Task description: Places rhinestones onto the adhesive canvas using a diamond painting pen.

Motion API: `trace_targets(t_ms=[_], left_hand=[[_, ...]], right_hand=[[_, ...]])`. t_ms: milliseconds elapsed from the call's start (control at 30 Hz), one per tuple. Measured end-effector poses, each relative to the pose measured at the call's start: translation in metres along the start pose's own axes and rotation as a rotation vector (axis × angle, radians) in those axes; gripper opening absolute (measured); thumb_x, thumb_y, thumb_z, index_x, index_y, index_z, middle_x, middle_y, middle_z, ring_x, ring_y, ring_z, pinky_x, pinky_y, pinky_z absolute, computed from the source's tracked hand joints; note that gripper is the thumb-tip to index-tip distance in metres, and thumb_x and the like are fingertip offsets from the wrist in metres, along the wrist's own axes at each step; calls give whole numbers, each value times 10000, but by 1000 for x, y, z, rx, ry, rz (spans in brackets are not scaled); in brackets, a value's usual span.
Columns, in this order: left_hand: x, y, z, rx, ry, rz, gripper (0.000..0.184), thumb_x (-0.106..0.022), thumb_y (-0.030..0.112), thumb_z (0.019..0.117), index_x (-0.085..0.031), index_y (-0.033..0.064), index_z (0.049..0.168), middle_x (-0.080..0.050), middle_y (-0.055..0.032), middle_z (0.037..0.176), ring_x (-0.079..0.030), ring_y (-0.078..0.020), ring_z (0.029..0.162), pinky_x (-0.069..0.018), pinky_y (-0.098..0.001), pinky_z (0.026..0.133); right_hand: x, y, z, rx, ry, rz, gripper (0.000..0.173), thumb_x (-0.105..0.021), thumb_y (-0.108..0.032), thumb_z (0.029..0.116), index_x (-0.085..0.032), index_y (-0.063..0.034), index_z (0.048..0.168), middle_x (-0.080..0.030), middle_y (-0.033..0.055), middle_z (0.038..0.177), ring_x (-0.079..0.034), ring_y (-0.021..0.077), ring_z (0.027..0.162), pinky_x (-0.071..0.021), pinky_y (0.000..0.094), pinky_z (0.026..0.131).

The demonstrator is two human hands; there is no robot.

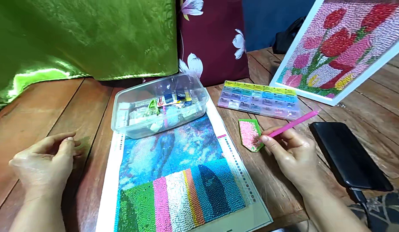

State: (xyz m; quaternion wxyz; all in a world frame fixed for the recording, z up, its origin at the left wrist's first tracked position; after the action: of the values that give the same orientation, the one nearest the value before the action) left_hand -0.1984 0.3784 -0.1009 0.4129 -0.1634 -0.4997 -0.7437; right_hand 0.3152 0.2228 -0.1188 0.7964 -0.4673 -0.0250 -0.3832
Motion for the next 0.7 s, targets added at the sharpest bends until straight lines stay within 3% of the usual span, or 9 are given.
trace_targets(t_ms=[333,700], left_hand=[[0,0,0,-12,-7,-1,334,-488,172,1051,-635,-95,1187,-646,-137,867,-525,-27,625,-467,-203,608],[-1,1,-1,37,-25,17,339,-459,160,1071,-618,-96,1225,-645,-169,891,-530,-64,641,-472,-242,621]], right_hand=[[-2,-3,-1,59,-30,-124,147,-613,-165,932,-704,-51,937,-648,-31,791,-577,-58,707,-475,92,666],[-6,-2,-1,41,-61,-98,115,-640,-148,920,-705,-54,934,-648,-41,784,-574,-77,700,-468,74,658]])
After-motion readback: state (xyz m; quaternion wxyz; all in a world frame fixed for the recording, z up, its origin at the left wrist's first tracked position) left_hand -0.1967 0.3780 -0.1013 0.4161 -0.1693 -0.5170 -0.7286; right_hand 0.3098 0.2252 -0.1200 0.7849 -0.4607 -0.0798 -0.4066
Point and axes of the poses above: each hand's wrist, its own z-axis towards the middle knuckle, its own x-axis out of the back of the hand, y = z × x, the point moved 10 cm from there along z, towards the middle knuckle
